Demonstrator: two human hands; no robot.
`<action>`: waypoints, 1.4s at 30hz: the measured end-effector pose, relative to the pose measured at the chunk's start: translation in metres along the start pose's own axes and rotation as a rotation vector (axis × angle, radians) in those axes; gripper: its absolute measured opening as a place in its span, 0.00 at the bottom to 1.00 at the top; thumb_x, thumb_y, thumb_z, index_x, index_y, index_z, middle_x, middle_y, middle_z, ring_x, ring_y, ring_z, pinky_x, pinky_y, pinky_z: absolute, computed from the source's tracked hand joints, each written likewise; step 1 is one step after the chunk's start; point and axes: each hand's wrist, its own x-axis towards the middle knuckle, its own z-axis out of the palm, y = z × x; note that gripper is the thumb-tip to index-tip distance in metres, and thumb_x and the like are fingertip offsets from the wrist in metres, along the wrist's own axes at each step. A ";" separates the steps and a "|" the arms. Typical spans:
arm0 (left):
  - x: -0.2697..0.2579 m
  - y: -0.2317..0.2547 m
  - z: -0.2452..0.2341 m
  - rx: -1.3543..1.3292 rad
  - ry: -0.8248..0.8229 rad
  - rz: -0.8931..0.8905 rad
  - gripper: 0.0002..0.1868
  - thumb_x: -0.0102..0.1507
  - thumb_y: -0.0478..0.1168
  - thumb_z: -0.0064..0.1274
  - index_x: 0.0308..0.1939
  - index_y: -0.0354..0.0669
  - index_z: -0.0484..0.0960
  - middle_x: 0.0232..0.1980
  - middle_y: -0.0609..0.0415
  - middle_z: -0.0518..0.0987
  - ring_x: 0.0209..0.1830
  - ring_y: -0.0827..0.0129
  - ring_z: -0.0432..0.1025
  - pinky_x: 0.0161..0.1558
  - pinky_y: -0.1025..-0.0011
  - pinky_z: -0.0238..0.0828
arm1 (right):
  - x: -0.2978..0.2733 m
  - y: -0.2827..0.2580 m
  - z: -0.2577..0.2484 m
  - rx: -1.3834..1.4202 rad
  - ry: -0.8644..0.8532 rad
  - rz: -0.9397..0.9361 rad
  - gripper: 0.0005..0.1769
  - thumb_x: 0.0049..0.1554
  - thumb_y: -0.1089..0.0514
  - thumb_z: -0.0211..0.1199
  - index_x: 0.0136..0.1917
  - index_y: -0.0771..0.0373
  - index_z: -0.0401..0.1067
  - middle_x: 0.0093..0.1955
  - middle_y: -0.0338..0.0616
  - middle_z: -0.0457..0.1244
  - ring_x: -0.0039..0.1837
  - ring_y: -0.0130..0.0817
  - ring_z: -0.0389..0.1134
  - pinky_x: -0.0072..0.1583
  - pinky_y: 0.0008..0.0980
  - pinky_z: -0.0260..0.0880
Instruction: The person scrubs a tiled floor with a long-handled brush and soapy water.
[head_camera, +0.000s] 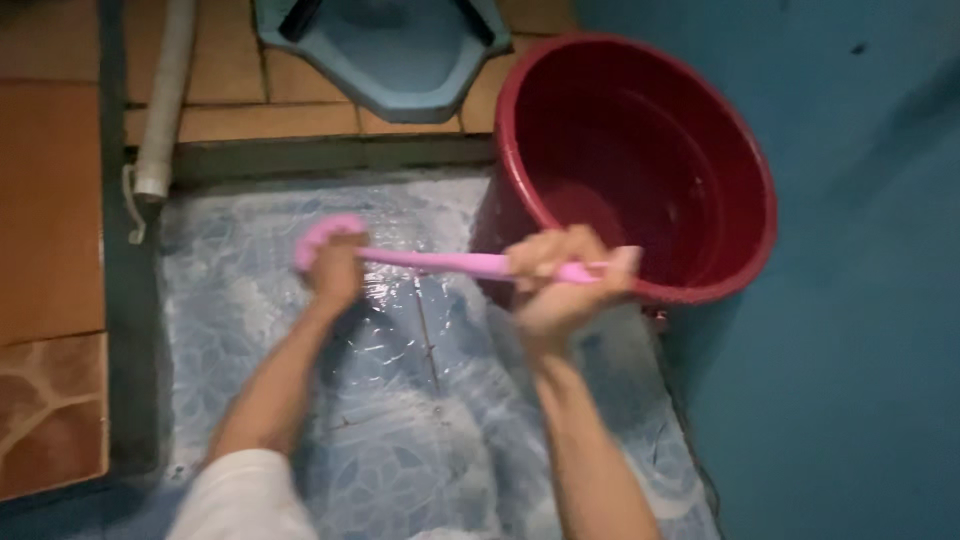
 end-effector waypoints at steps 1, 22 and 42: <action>-0.006 -0.028 -0.029 0.037 0.023 -0.029 0.20 0.54 0.30 0.51 0.50 0.46 0.80 0.51 0.43 0.79 0.52 0.45 0.72 0.52 0.46 0.67 | -0.014 0.021 0.012 -0.081 -0.026 -0.007 0.40 0.65 0.24 0.31 0.31 0.57 0.53 0.24 0.43 0.49 0.29 0.35 0.50 0.36 0.37 0.55; -0.069 -0.061 -0.080 0.165 -0.019 -0.126 0.27 0.51 0.29 0.55 0.55 0.50 0.81 0.53 0.44 0.78 0.59 0.48 0.69 0.58 0.36 0.59 | -0.049 0.026 0.058 -0.050 -0.176 0.103 0.41 0.66 0.23 0.33 0.29 0.58 0.54 0.24 0.39 0.48 0.29 0.35 0.48 0.39 0.42 0.59; -0.120 -0.003 -0.044 0.104 0.002 -0.155 0.32 0.46 0.37 0.64 0.55 0.45 0.79 0.64 0.34 0.71 0.65 0.40 0.64 0.61 0.33 0.53 | -0.071 -0.034 0.031 -0.111 -0.127 0.100 0.41 0.66 0.24 0.34 0.28 0.57 0.54 0.22 0.40 0.48 0.27 0.36 0.49 0.38 0.41 0.56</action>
